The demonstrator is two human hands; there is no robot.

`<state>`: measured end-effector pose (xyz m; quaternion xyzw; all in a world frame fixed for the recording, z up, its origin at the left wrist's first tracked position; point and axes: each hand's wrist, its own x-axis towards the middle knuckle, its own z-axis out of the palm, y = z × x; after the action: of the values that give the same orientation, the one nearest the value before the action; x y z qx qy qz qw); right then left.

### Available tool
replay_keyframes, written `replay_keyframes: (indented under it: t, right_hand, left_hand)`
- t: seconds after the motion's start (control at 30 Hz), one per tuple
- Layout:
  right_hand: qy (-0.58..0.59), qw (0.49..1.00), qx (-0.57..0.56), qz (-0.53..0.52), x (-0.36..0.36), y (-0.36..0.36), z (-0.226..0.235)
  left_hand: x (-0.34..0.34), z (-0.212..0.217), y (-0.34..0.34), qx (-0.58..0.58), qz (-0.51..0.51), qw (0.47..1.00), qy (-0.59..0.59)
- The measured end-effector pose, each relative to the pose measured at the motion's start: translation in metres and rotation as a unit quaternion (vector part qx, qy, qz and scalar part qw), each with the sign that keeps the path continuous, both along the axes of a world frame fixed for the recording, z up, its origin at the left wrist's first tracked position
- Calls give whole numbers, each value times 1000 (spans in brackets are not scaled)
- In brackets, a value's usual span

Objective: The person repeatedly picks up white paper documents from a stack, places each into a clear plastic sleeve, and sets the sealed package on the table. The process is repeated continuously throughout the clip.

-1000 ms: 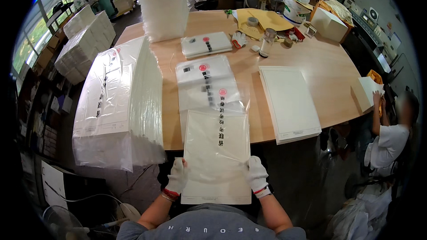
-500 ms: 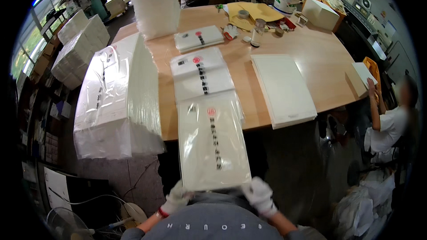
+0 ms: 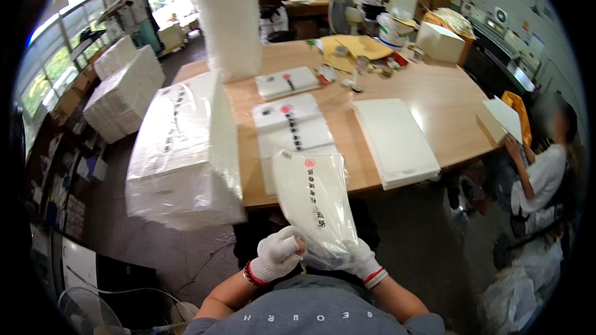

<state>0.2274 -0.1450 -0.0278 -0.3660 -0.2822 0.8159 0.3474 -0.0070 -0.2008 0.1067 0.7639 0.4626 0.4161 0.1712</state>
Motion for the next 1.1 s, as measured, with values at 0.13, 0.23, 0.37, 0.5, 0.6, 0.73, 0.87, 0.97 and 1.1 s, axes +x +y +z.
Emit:
replay_keyframes:
  t: [0.13, 0.23, 0.37, 0.5, 0.6, 0.73, 0.87, 0.97, 1.1]
  right_hand:
    - [5, 960, 277, 39, -87, 26, 65]
    - [68, 940, 306, 136, -153, 51, 163]
    - [201, 913, 170, 312, -241, 69, 159]
    - [66, 921, 182, 337, -289, 51, 150]
    - [41, 925, 251, 284, -282, 50, 121]
    - [-19, 934, 155, 322, -215, 39, 64]
    - [-145, 949, 31, 277, -139, 36, 23]
    - [-159, 964, -86, 197, -91, 38, -11]
    - [-99, 978, -134, 124, -55, 31, -27]
  left_hand:
    - [-38, 43, -30, 40, 84, 967, -237]
    - [-86, 60, -23, 246, 268, 857, -365]
    - [-195, 80, -3, 343, 397, 693, -494]
    - [-315, 8, -36, 281, 302, 779, -473]
    - [-295, -31, -56, 236, 350, 719, -551]
    - [-270, -160, -89, 50, 456, 718, -523]
    - [-154, -217, -41, -321, 431, 782, -316]
    - [-97, -207, 17, -177, 222, 948, -144]
    - [-55, -167, 118, -82, 174, 979, -64]
